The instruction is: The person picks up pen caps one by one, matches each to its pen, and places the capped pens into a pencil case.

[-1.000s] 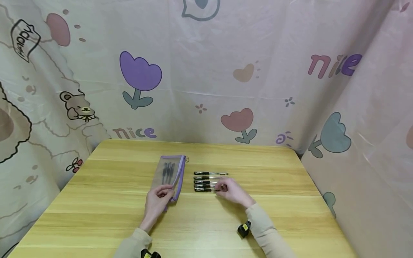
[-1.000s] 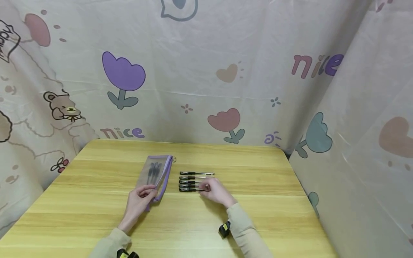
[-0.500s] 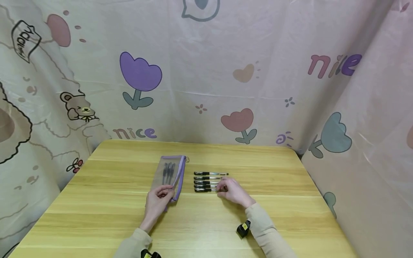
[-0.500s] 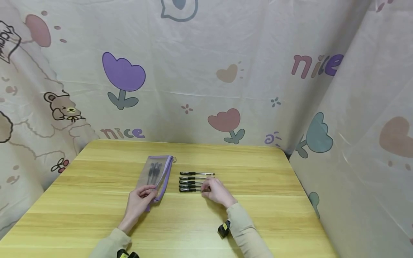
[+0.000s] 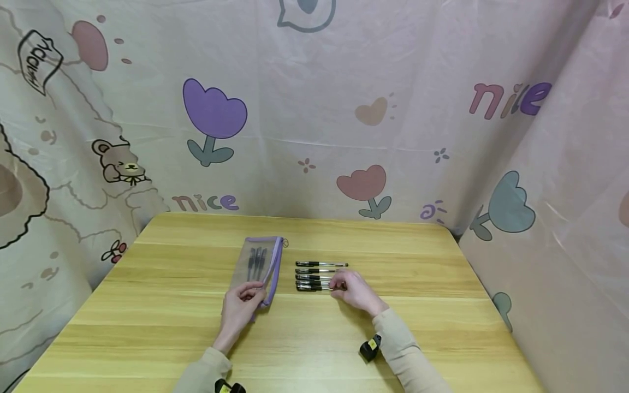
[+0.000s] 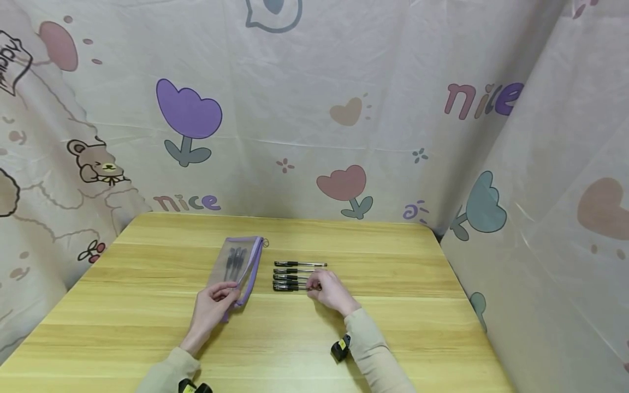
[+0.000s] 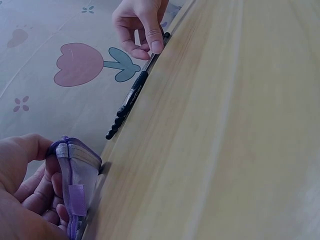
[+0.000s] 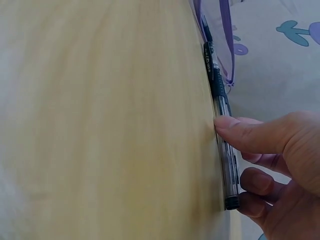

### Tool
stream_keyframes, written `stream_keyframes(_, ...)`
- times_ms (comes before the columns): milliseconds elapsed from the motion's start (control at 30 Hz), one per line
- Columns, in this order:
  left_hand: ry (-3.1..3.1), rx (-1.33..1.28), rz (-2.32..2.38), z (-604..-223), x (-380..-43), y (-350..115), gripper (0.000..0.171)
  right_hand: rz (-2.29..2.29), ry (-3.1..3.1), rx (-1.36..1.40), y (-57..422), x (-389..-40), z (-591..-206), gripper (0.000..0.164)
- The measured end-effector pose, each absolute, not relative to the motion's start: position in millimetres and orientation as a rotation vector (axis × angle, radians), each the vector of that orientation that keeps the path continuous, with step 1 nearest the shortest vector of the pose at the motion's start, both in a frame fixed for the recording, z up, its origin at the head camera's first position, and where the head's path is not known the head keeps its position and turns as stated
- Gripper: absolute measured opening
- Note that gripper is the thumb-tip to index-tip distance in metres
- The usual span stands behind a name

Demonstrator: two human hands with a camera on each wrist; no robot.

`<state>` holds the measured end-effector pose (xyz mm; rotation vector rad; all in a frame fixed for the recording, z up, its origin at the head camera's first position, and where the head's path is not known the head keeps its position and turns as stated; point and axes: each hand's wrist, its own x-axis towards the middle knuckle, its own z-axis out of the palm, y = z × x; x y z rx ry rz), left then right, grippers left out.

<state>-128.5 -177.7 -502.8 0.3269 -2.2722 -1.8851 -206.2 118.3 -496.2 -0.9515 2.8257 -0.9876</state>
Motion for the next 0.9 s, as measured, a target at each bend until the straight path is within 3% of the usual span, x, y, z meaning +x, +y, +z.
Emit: stream_keyframes(900,-2.258,0.311,-1.898,-502.1,-127.7,-177.5,0.023,-0.839,2.958,-0.952,115.4,-204.8,-495.4,0.007)
